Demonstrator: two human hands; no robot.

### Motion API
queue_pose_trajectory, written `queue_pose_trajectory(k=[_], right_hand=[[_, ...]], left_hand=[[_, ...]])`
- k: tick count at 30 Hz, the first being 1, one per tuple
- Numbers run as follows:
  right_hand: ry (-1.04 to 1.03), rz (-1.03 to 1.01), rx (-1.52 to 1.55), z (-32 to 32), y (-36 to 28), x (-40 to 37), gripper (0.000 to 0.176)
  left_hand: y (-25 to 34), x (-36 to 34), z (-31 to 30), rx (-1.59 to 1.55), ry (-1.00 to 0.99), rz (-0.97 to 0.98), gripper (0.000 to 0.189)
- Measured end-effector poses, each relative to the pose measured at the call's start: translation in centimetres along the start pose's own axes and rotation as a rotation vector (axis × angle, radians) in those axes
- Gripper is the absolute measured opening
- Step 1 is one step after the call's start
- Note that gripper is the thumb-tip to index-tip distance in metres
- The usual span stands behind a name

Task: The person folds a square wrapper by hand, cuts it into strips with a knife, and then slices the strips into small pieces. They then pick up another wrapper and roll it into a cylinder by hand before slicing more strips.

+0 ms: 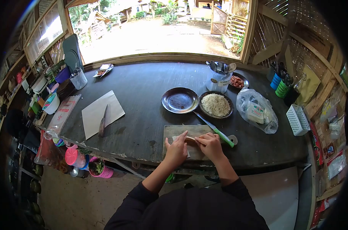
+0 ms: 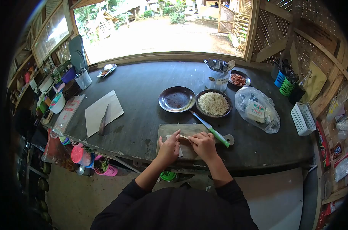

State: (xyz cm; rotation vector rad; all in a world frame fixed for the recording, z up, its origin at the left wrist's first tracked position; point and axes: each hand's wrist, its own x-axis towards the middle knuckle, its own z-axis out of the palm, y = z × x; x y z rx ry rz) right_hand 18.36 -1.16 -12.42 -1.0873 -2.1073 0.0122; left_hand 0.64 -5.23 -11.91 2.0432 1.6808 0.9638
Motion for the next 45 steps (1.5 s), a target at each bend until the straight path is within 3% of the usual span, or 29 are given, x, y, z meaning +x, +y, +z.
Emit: queue_pose_trajectory(k=[13, 19, 24, 27, 33, 42, 45], right_hand=[[-0.025, -0.002, 0.132, 0.7, 0.4, -0.1, 0.014], [-0.019, 0.007, 0.088, -0.6, -0.2, -0.1, 0.013], [-0.024, -0.011, 0.135, -0.3, 0.5, -0.2, 0.012], [-0.024, 0.02, 0.176, -0.2, 0.5, -0.3, 0.01], [0.025, 0.012, 0.21, 0.0, 0.5, -0.3, 0.01], [0.082, -0.015, 0.16, -0.3, 0.2, -0.3, 0.01], [0.012, -0.002, 0.078, -0.7, -0.2, -0.3, 0.008]], left_hand=[[-0.1, -0.2, -0.2, 0.001, -0.052, -0.012, 0.051], [0.6, -1.6, -2.4, 0.242, -0.085, 0.193, 0.057], [-0.9, -1.6, -2.3, 0.217, -0.309, 0.361, 0.027], [-1.3, -1.2, -2.9, 0.221, -0.294, 0.413, 0.019], [-3.1, 0.5, -3.6, 0.261, -0.35, 0.477, 0.015], [-3.9, 0.4, -5.5, 0.209, -0.248, 0.53, 0.015], [-4.7, 0.7, -6.0, 0.171, -0.245, 0.538, 0.015]])
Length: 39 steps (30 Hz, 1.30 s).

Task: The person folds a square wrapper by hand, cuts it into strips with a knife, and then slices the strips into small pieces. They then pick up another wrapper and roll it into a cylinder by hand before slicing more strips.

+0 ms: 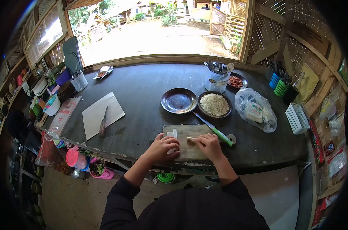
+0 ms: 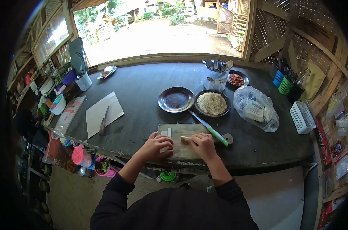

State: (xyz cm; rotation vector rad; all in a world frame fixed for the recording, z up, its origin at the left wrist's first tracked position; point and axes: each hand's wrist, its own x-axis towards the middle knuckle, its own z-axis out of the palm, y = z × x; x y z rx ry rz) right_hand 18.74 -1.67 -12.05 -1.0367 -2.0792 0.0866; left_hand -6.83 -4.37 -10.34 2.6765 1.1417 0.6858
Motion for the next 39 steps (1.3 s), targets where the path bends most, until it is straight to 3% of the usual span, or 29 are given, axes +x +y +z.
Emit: queue_pose_trajectory(k=[5, 11, 19, 21, 24, 33, 39], right_hand=[[0.005, -0.039, -0.008, 0.0, 0.1, -0.1, 0.006], [-0.006, -0.048, 0.032, 0.1, 0.2, -0.2, 0.008], [-0.088, -0.079, 0.127, -1.1, -0.8, 0.4, 0.009], [-0.191, 0.131, 0.411, -1.2, -0.9, 0.3, 0.012], [-0.3, 0.264, 0.48, -2.0, -1.0, 0.6, 0.015], [-0.335, 0.077, 0.317, -3.3, 0.9, 0.7, 0.019], [-0.479, 0.158, 0.287, -4.8, -0.1, 1.8, 0.026]], left_hand=[[-0.4, -0.2, -0.5, 0.006, 0.008, -0.021, 0.015], [1.6, 1.5, 0.8, 0.019, 0.144, -0.209, 0.021], [2.9, 3.7, 2.6, -0.054, 0.08, -0.359, 0.016], [3.0, 3.4, 2.7, -0.13, 0.059, -0.417, 0.012], [4.0, 3.2, 2.1, -0.192, 0.052, -0.51, 0.009], [4.1, 2.8, 2.1, -0.075, 0.016, -0.479, 0.011], [3.8, 3.1, 2.3, 0.101, -0.029, -0.406, 0.015]])
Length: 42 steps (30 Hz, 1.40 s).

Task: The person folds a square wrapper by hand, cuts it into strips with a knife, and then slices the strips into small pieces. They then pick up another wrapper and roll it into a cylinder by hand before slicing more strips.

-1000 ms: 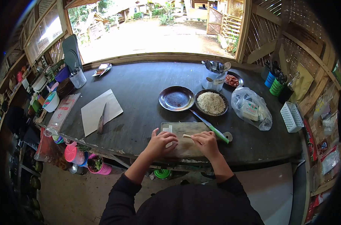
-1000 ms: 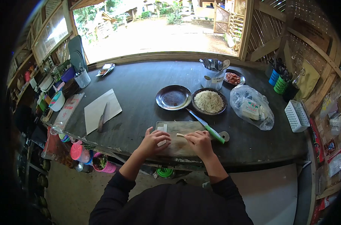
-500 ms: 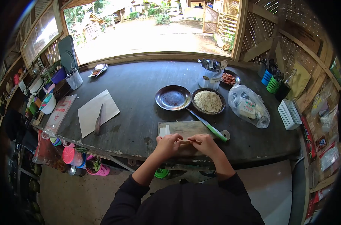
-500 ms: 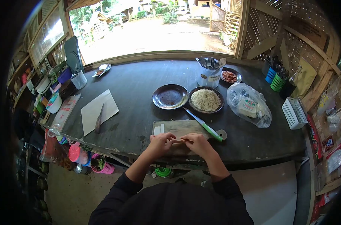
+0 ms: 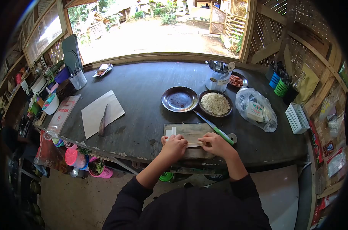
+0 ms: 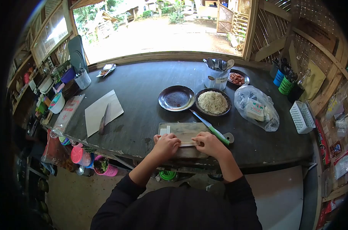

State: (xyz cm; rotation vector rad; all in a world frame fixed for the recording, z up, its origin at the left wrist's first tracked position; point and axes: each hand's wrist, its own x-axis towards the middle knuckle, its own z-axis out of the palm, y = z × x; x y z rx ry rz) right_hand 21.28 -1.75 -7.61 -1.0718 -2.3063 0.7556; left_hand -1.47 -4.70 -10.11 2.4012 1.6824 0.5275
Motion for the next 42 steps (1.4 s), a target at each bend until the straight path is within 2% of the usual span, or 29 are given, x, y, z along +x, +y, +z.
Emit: queue_pose_trajectory(k=[4, 9, 12, 19, 22, 24, 25, 27, 29, 31, 33, 35, 37, 42], right_hand=[[-0.028, -0.111, -0.077, -0.1, 0.9, 0.6, 0.027], [-0.125, -0.185, -0.15, -0.2, 1.5, 1.4, 0.023], [-0.132, -0.198, -0.13, -0.2, 1.5, 1.7, 0.023], [-0.198, -0.153, -0.105, -0.4, 1.4, 2.0, 0.023], [-0.206, -0.156, -0.158, -1.0, 1.2, 1.9, 0.027], [-0.026, -0.24, -0.103, -1.9, 0.9, 1.6, 0.028], [-0.024, -0.235, -0.105, -2.4, 1.0, 1.5, 0.028], [0.198, -0.12, -0.138, -3.6, 1.5, 1.2, 0.032], [0.263, -0.033, -0.165, -3.7, 2.7, 0.8, 0.035], [0.421, 0.196, -0.186, -2.5, 4.1, 0.3, 0.041], [0.414, 0.251, -0.201, -1.7, 5.1, 0.1, 0.045], [0.337, 0.406, -0.28, -1.1, 5.2, 0.2, 0.043], [0.338, 0.411, -0.249, -1.2, 5.1, 0.3, 0.041], [0.318, 0.288, -0.258, -1.8, 5.2, -0.3, 0.036]], left_hand=[[0.4, 0.2, -0.1, -0.041, 0.022, 0.05, 0.018], [0.6, 0.9, -0.6, -0.011, -0.099, 0.11, 0.018], [0.1, 1.2, -0.1, -0.078, -0.105, 0.121, 0.016], [-0.1, 1.5, -0.6, -0.027, -0.193, 0.181, 0.014], [0.2, 1.2, -0.6, -0.037, -0.154, 0.187, 0.013], [0.9, 0.7, -0.7, -0.067, 0.087, 0.245, 0.014], [1.0, 0.8, -0.4, -0.069, 0.084, 0.25, 0.014], [1.5, 1.1, 0.5, -0.198, 0.12, 0.316, 0.019], [2.5, 1.2, 1.3, -0.179, 0.13, 0.322, 0.021], [3.2, 1.3, 2.1, -0.153, 0.146, 0.326, 0.022], [3.6, 1.4, 2.9, -0.054, 0.2, 0.294, 0.024], [3.4, 1.7, 3.3, -0.024, 0.172, 0.296, 0.025], [3.4, 1.8, 3.1, -0.01, 0.104, 0.307, 0.026], [3.6, 1.9, 3.2, 0.029, 0.098, 0.303, 0.026]])
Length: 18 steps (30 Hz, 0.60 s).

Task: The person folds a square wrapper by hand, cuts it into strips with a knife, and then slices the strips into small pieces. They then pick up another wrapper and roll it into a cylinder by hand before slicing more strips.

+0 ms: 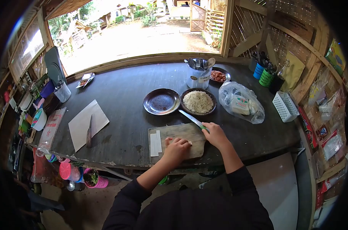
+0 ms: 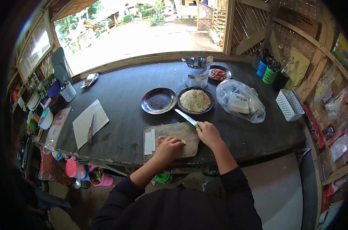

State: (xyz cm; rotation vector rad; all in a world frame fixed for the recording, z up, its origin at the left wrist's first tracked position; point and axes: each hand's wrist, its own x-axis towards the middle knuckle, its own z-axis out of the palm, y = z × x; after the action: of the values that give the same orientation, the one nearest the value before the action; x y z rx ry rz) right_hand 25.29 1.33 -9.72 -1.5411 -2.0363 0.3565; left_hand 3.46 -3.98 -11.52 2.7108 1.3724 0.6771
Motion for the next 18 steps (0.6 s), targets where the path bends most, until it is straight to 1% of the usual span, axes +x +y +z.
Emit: queue_pose_trajectory(k=[1, 3, 4, 5, 6, 7, 9, 10, 12, 13, 15, 18], right_hand=[[-0.002, 0.0, 0.0, -0.5, -0.2, -0.4, 0.036], [0.061, -0.103, 0.047, -1.8, -0.9, -1.9, 0.036], [0.059, -0.103, 0.049, -2.4, -1.3, -2.8, 0.036], [0.014, -0.099, 0.151, -2.9, -1.8, -4.0, 0.036], [-0.031, -0.095, 0.252, -3.4, -2.3, -5.2, 0.035], [-0.033, -0.095, 0.253, -3.8, -3.0, -6.6, 0.035], [-0.214, 0.171, 0.473, -4.2, -4.1, -9.5, 0.038], [-0.214, 0.171, 0.472, -4.0, -4.3, -10.6, 0.038], [-0.255, 0.243, 0.603, -3.4, -4.8, -12.8, 0.039], [-0.254, 0.248, 0.604, -3.1, -5.1, -13.6, 0.039], [-0.226, 0.32, 0.613, -2.7, -5.8, -14.7, 0.042], [-0.243, 0.345, 0.611, -3.0, -6.7, -15.2, 0.044]], left_hand=[[0.1, 0.0, 0.0, 0.024, 0.001, 0.007, 0.027], [0.1, 0.2, -0.1, -0.001, -0.017, 0.014, 0.028], [0.1, 0.2, -0.2, -0.024, -0.033, 0.023, 0.028], [0.1, 0.2, -0.2, -0.023, -0.033, 0.02, 0.028], [0.0, 0.1, -0.1, -0.04, 0.007, 0.036, 0.029], [0.0, 0.1, 0.0, -0.056, 0.046, 0.053, 0.03], [0.0, -0.1, 0.4, -0.06, 0.074, 0.056, 0.031], [0.1, -0.1, 0.6, -0.064, 0.102, 0.059, 0.032], [0.2, 0.0, 0.5, -0.051, 0.117, 0.069, 0.032], [0.4, 0.0, 0.5, -0.036, 0.132, 0.08, 0.032], [0.5, 0.0, 0.6, -0.028, 0.133, 0.071, 0.03], [0.7, 0.0, 0.5, -0.017, 0.142, 0.045, 0.026]])
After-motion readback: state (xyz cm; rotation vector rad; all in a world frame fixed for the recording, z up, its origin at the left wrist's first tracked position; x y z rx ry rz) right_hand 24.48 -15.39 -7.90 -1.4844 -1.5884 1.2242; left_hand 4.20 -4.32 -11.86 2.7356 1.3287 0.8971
